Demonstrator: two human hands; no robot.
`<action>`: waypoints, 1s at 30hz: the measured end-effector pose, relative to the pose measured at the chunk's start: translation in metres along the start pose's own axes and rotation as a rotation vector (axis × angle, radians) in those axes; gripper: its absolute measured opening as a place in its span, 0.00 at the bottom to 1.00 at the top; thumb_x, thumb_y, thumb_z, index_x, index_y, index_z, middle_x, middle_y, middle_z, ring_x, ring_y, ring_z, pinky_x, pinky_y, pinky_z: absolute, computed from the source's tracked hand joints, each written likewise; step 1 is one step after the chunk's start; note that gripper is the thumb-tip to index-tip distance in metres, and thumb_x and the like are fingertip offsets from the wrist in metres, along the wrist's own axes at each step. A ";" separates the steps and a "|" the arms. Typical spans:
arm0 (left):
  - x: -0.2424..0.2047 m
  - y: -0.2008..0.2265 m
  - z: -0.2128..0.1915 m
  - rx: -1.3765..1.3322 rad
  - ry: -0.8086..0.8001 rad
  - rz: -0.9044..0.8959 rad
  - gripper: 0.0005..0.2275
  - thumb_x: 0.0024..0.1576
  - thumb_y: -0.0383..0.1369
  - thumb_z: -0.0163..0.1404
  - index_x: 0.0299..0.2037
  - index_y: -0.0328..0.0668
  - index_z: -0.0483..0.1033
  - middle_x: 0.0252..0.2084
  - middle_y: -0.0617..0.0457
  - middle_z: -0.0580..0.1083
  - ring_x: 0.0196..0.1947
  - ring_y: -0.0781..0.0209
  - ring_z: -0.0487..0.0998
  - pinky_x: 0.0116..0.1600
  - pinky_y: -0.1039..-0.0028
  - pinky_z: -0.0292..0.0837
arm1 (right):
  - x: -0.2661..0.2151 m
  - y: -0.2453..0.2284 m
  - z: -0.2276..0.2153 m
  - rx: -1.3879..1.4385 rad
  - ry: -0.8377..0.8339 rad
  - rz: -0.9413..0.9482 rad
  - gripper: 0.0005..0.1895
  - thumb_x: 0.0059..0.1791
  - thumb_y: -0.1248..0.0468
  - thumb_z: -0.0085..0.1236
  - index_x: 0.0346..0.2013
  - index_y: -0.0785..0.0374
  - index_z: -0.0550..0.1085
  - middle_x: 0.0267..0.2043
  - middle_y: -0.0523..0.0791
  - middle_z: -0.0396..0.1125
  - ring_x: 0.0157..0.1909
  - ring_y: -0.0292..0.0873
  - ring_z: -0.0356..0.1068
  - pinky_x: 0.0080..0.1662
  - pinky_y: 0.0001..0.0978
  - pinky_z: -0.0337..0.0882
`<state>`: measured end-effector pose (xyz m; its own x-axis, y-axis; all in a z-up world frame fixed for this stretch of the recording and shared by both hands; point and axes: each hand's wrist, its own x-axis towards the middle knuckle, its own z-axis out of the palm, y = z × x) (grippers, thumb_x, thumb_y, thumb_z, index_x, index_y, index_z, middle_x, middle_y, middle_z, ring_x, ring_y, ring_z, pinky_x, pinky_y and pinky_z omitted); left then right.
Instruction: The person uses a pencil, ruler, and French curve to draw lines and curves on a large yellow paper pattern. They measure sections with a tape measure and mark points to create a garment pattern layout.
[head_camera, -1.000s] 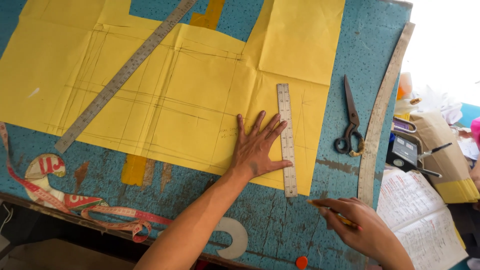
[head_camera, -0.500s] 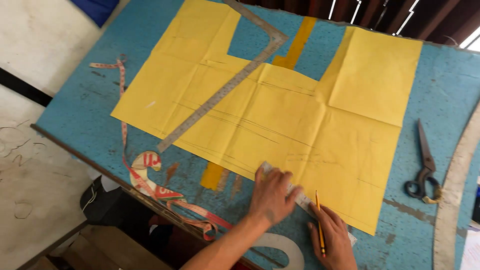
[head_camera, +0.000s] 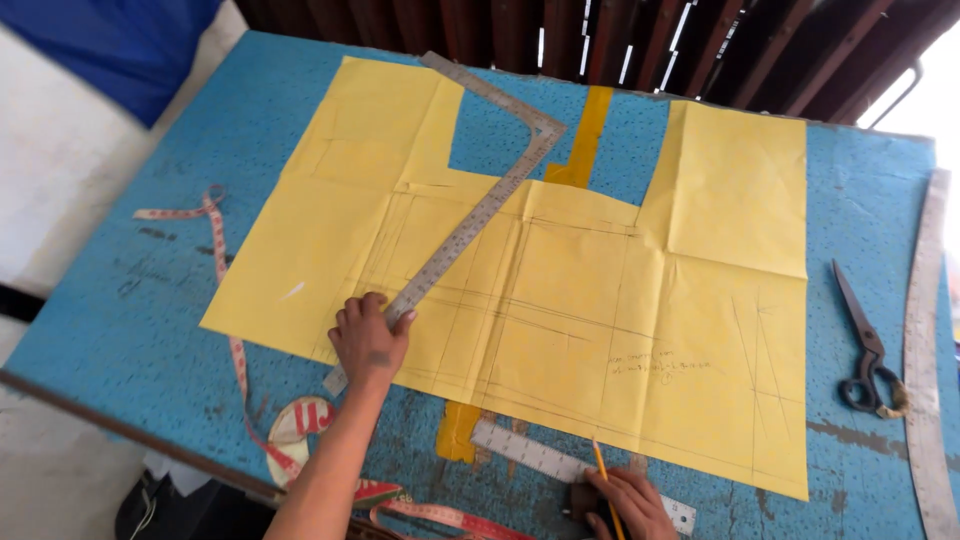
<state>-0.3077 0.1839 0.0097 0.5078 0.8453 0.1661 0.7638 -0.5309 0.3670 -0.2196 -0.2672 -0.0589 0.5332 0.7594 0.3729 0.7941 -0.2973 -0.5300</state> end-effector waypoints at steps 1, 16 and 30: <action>0.010 -0.008 0.006 -0.008 -0.010 0.017 0.21 0.55 0.52 0.57 0.51 0.52 0.74 0.51 0.49 0.71 0.54 0.44 0.70 0.53 0.51 0.64 | 0.003 -0.004 0.003 -0.012 0.008 0.016 0.25 0.48 0.50 0.60 0.58 0.51 0.76 0.51 0.36 0.77 0.56 0.40 0.73 0.56 0.34 0.71; 0.025 0.010 -0.008 0.014 -0.286 -0.082 0.29 0.52 0.57 0.57 0.56 0.48 0.68 0.58 0.43 0.69 0.60 0.40 0.70 0.55 0.44 0.69 | 0.073 -0.097 -0.074 0.213 -0.129 0.457 0.21 0.52 0.55 0.54 0.60 0.48 0.76 0.54 0.40 0.74 0.58 0.41 0.72 0.54 0.37 0.70; 0.013 0.087 -0.056 -0.790 -0.642 -0.235 0.22 0.53 0.35 0.60 0.58 0.42 0.73 0.52 0.44 0.80 0.46 0.52 0.82 0.47 0.65 0.76 | 0.094 -0.098 -0.130 0.510 -0.098 0.475 0.25 0.51 0.52 0.52 0.60 0.59 0.74 0.55 0.45 0.79 0.58 0.43 0.80 0.51 0.36 0.82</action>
<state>-0.2569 0.1526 0.0947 0.6734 0.6087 -0.4195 0.5099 0.0284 0.8597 -0.2098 -0.2418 0.1268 0.7408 0.6702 -0.0455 0.2327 -0.3195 -0.9186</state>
